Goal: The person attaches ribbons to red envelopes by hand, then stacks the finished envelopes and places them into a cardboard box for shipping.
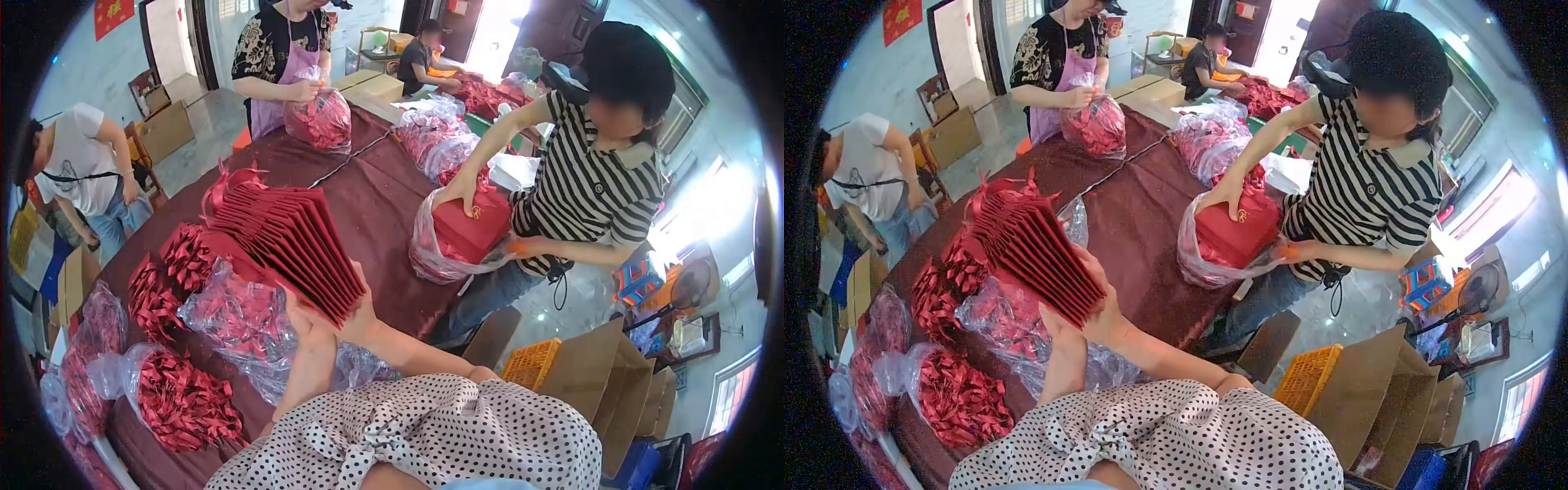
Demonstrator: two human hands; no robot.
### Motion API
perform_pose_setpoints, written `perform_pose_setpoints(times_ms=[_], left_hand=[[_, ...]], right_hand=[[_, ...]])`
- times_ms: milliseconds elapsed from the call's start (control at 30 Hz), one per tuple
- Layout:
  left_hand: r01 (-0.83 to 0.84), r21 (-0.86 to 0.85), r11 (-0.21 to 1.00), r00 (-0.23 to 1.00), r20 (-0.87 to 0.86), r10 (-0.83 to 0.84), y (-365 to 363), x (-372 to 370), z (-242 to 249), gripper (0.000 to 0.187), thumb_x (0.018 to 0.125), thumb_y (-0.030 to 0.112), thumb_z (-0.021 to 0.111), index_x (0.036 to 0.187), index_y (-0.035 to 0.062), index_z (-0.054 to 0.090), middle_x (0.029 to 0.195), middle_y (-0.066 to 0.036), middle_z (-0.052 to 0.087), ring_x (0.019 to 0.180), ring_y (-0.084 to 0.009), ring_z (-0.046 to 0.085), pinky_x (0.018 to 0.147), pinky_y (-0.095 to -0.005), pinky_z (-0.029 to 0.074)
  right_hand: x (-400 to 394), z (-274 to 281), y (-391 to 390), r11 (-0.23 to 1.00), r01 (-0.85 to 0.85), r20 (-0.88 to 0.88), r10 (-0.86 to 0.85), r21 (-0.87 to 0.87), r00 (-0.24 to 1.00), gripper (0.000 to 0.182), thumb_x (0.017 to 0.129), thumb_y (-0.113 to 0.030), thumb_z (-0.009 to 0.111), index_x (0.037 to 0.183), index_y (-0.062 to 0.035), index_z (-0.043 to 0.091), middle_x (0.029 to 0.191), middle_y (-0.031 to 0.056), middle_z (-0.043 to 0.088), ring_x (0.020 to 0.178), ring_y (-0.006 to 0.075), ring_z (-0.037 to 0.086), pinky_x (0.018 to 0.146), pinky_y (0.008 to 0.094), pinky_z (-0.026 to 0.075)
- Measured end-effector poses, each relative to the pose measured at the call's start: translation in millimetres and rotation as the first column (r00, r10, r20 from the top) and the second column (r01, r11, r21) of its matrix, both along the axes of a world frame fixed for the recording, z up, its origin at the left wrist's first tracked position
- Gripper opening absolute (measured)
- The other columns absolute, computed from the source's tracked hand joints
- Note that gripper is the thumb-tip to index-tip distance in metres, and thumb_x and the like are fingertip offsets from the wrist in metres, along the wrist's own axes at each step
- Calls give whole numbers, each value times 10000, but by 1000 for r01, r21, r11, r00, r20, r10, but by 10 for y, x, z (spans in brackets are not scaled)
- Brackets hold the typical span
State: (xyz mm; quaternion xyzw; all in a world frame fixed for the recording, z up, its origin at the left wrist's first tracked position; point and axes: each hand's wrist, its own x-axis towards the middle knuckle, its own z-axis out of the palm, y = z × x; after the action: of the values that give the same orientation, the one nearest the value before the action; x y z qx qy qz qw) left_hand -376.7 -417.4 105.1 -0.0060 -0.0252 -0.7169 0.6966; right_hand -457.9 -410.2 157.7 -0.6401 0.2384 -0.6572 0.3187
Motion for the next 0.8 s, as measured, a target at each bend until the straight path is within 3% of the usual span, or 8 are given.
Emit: perform_pose_setpoints(times_ms=[133,367,467,533,600,667,767,800], left_hand=[[105,-104,989,991,-73,-113,84,-54,280,634,781,445,586,1265,66,429,1267,-74,470,1146,-225,446,1020,-399,327],[137,-291,947,964,-182,-195,146,-243,463,708,772,487,562,1306,67,366,1284,-56,450,1168,-200,422,1040,-380,292],[196,89,977,942,260,-212,385,-197,342,652,798,475,546,1272,51,403,1271,-48,459,1166,-180,421,1042,-364,286],[644,18,765,517,727,-452,594,-114,322,459,858,294,541,1216,25,440,1151,-72,522,1058,-181,490,939,-343,374],[713,116,692,144,941,-306,786,37,1068,424,836,188,600,1188,2,455,1066,-89,557,980,-181,529,867,-338,421],[291,-353,889,216,930,298,601,356,1136,708,674,164,753,1251,5,374,1186,-108,481,1023,-190,507,886,-337,413],[112,-731,673,-424,578,698,89,419,1531,904,564,110,815,1293,13,290,1302,-108,370,1111,-190,458,922,-328,394],[210,-552,807,-54,818,573,5,429,1392,956,517,97,841,1299,1,299,1295,-102,385,1151,-180,421,946,-327,373]], right_hand=[[-59,248,43,994,56,59,-62,96,996,524,642,-172,765,1072,-30,501,1178,170,520,1222,320,387,985,465,267],[-291,408,-12,979,184,-220,-200,-90,955,523,658,-209,737,1084,-13,507,924,121,643,900,224,628,1072,439,149],[-443,487,-104,955,286,-206,-297,-82,932,464,646,-200,738,1014,5,545,865,127,641,772,259,643,1023,435,295],[-594,549,-130,958,273,-195,-252,87,948,454,632,-91,745,1029,28,559,904,73,638,886,137,583,991,322,337],[-828,567,-213,935,354,-330,-338,-11,882,447,633,-171,742,999,21,571,893,124,636,891,205,600,921,346,409],[-1001,588,-159,922,387,-459,-347,-7,818,448,623,-242,747,968,-4,588,896,157,619,925,289,602,861,361,451],[-1051,673,36,936,229,-421,-100,268,901,459,614,-242,751,971,-3,590,900,164,616,926,288,603,819,325,464],[-1064,685,79,944,120,-400,14,308,916,447,635,-194,747,991,14,575,898,161,622,897,211,615,774,296,471]])
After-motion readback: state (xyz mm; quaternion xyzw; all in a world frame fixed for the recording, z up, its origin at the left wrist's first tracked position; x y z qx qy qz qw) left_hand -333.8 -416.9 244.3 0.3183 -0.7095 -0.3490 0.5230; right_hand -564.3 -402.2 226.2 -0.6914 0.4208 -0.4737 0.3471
